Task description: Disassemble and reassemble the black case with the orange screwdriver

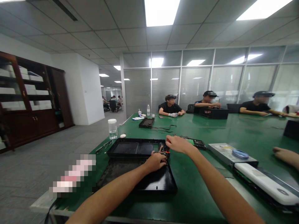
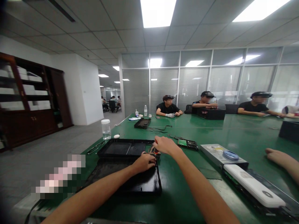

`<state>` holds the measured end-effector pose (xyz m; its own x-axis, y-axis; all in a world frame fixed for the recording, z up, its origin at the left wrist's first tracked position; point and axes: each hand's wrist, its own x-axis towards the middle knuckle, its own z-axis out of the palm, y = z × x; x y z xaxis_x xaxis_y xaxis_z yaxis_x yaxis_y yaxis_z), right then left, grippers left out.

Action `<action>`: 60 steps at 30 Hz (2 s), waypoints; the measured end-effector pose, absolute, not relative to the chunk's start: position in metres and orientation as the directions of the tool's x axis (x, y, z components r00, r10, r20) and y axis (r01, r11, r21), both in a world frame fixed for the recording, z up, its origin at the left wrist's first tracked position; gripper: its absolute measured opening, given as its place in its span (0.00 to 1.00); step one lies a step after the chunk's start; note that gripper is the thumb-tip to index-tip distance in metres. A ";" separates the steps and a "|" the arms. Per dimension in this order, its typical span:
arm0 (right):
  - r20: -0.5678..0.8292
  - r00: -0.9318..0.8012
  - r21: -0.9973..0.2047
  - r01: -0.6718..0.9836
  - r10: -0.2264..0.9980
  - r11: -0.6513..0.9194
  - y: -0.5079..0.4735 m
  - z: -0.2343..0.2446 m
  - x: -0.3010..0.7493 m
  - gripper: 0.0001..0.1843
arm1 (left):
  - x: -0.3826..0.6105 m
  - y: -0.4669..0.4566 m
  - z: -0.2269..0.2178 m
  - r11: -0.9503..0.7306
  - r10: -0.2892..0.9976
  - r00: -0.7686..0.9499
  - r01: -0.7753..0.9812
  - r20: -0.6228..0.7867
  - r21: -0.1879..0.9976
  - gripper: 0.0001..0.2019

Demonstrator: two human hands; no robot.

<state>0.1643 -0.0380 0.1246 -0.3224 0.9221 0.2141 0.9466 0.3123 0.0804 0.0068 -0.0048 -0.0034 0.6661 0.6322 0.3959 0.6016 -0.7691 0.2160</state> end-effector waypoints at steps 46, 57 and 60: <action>0.243 -0.350 0.048 0.936 0.905 0.349 -0.035 0.118 0.169 0.26 | 0.006 -0.006 -0.002 -0.775 0.620 0.699 0.615 0.356 0.143 0.08; 0.520 -0.332 -0.261 0.815 0.787 0.517 -0.044 0.062 0.215 0.17 | 0.000 -0.005 -0.007 -0.823 0.548 0.733 0.557 0.401 0.107 0.09; 0.604 0.165 -0.719 0.535 0.779 0.444 -0.024 0.028 0.248 0.16 | 0.000 -0.003 -0.006 -0.853 0.491 0.769 0.519 0.409 0.048 0.09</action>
<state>0.2482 -0.0241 0.0282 0.1654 0.7794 0.6043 0.5349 0.4439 -0.7189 -0.0001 -0.0032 -0.0061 0.7689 0.4910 0.4095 0.5191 -0.8533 0.0483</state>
